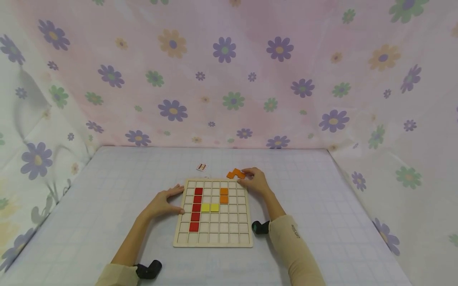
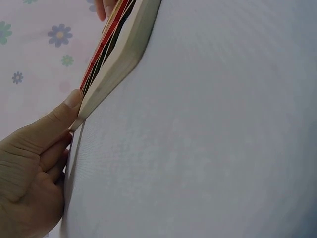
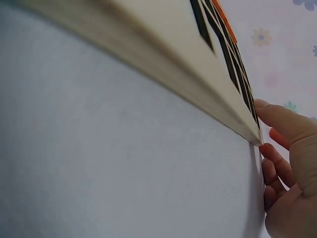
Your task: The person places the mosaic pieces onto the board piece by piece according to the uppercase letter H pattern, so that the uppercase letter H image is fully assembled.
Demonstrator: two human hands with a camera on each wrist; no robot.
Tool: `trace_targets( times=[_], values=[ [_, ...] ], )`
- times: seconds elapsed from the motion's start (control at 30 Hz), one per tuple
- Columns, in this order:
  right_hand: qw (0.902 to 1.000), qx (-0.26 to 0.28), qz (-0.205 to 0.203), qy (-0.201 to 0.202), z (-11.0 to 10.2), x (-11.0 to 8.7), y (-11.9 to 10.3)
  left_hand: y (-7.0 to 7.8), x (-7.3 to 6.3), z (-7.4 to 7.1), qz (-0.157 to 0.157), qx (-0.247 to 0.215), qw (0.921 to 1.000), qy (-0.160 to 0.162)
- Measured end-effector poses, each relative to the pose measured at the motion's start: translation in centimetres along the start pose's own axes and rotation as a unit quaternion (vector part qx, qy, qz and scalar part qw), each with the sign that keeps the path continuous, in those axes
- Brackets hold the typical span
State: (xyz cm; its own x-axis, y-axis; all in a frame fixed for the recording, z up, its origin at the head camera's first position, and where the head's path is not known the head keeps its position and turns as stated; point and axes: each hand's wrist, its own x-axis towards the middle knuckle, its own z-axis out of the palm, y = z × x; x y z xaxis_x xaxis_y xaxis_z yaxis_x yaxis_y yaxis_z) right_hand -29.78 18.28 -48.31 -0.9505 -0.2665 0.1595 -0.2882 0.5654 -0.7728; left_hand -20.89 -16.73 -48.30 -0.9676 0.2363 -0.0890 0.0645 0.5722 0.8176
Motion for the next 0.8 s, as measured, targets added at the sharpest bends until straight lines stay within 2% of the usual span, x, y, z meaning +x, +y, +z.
trace_targets(
  times=[0.27,0.6,0.8],
  values=[
    [0.9994,-0.015,-0.007,-0.029,-0.39,-0.14,0.13,0.01,-0.06,-0.02,0.0,0.002,1.0,0.002],
    [0.9975,-0.055,-0.021,-0.038,-0.64,-0.39,0.58,0.04,-0.09,0.18,-0.002,0.002,1.0,0.004],
    [0.9976,-0.044,-0.033,-0.043,-0.67,-0.42,0.38,-0.06,0.04,0.14,-0.006,0.0,1.0,0.006]
  ],
)
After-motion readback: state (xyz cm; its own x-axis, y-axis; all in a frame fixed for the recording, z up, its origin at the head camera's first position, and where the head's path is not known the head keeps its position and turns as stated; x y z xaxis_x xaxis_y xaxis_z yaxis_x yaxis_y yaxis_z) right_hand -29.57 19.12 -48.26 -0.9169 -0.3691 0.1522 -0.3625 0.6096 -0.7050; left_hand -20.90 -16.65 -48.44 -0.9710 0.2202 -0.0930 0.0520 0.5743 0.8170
